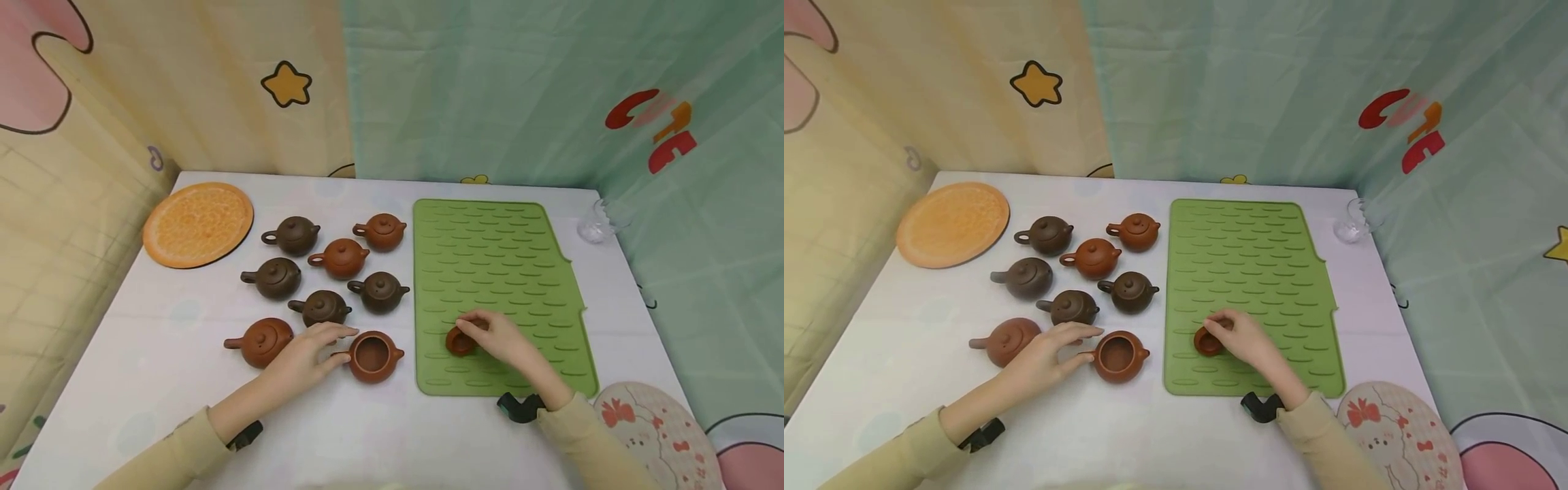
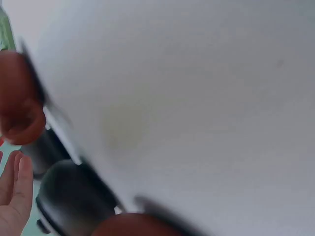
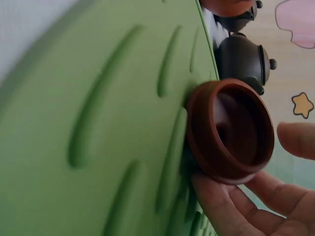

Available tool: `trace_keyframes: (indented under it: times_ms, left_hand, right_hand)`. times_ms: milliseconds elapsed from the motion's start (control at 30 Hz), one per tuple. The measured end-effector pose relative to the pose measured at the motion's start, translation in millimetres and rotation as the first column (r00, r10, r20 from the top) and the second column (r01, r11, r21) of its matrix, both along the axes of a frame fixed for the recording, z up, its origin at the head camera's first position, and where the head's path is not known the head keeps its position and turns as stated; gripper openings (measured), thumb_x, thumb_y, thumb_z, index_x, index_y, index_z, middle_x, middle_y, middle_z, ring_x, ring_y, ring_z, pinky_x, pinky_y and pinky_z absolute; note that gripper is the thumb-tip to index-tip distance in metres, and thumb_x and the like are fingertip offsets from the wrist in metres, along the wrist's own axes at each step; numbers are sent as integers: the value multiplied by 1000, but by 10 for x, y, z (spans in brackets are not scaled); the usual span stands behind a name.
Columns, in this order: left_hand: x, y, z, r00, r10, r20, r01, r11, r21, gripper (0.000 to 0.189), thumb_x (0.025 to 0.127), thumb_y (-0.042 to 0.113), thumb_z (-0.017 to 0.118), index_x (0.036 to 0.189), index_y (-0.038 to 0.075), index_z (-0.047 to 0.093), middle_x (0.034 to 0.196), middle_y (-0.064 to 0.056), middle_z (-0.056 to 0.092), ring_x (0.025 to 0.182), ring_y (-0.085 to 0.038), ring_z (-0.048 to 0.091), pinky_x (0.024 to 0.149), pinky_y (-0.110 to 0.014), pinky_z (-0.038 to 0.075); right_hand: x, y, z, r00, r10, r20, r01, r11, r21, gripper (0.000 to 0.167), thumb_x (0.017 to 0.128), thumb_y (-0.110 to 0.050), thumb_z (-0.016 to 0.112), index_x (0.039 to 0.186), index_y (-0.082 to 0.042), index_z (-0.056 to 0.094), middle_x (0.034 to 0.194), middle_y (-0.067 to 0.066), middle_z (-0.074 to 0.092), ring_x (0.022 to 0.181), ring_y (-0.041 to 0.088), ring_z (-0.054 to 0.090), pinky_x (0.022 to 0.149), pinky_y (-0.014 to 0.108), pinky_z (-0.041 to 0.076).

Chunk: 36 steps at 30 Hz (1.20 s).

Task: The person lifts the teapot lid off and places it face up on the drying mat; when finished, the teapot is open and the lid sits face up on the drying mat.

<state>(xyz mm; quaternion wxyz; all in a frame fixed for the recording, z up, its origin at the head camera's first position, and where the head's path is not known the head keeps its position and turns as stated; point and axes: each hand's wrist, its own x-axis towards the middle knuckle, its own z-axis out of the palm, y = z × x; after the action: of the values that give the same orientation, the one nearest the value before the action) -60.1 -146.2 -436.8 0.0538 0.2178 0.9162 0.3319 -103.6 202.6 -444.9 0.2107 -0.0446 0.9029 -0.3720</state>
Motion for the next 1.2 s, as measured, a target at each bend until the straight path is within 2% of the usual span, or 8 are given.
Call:
trace_keyframes:
  times_ms: [167, 333, 467, 600, 700, 867, 1000, 1200]
  left_hand:
    - [-16, 2, 189, 997, -27, -66, 27, 1000, -2, 38, 86, 17, 76, 123, 13, 68, 125, -2, 66, 122, -24, 57, 99, -43, 50]
    - [-87, -11, 403, 994, -35, -100, 39, 999, 33, 36, 88, 17, 74, 124, 15, 68, 126, -1, 66, 122, -22, 56, 99, -43, 49]
    - [-269, -24, 594, 994, -11, -112, 18, 998, 65, 35, 90, 16, 73, 124, 14, 67, 125, 0, 67, 122, -22, 57, 100, -42, 48]
    - [-558, 0, 705, 997, 18, -81, -13, 998, 67, 33, 91, 15, 71, 124, 12, 67, 125, -4, 67, 119, -24, 60, 98, -44, 49]
    - [-772, 35, 700, 999, 20, -44, -17, 999, 49, 31, 92, 15, 70, 122, 10, 68, 123, -8, 68, 116, -27, 62, 95, -45, 51]
    - [-1029, 102, 568, 999, -3, 50, 5, 999, -46, 27, 93, 15, 69, 118, 7, 70, 122, -11, 68, 115, -28, 62, 96, -46, 50]
    - [-1125, 153, 477, 994, -22, 111, 38, 989, -141, 29, 93, 15, 69, 120, 5, 69, 122, -11, 68, 115, -28, 61, 95, -46, 50]
    - [-1170, 183, 410, 989, -23, 144, 55, 974, -220, 32, 90, 16, 72, 121, 8, 68, 121, -10, 69, 111, -27, 64, 93, -45, 51]
  right_hand:
    - [-24, 10, 66, 1000, 23, 5, -23, 999, 41, 42, 101, -37, 54, 126, -4, 63, 119, 16, 68, 112, 34, 63, 90, 48, 52]
    - [-54, 22, 182, 1000, 28, -8, -28, 997, 66, 43, 101, -37, 53, 128, -5, 62, 123, 18, 67, 116, 37, 60, 93, 50, 50]
    - [-139, -11, 327, 996, 63, -68, -61, 998, 29, 43, 101, -38, 53, 129, -6, 62, 124, 15, 67, 117, 35, 60, 95, 51, 49]
    - [-278, -200, 470, 989, 84, -125, -91, 994, -55, 40, 100, -35, 57, 129, -9, 63, 125, 10, 68, 115, 31, 61, 95, 49, 50]
    - [-395, -432, 539, 982, 92, -165, -111, 987, -113, 35, 99, -30, 60, 127, -10, 65, 123, 8, 68, 113, 28, 63, 94, 44, 52]
    - [-585, -794, 557, 966, 140, -217, -173, 975, -141, 29, 96, -22, 64, 122, -9, 67, 120, 9, 69, 111, 23, 65, 95, 38, 53]
    - [-699, -993, 529, 949, 228, -217, -249, 966, -75, 29, 95, -20, 66, 120, -6, 68, 119, 10, 69, 112, 24, 65, 93, 37, 54]
    - [-779, -1201, 478, 922, 325, -209, -321, 945, 53, 25, 93, -19, 69, 115, -8, 71, 114, 7, 72, 109, 23, 65, 90, 36, 54]
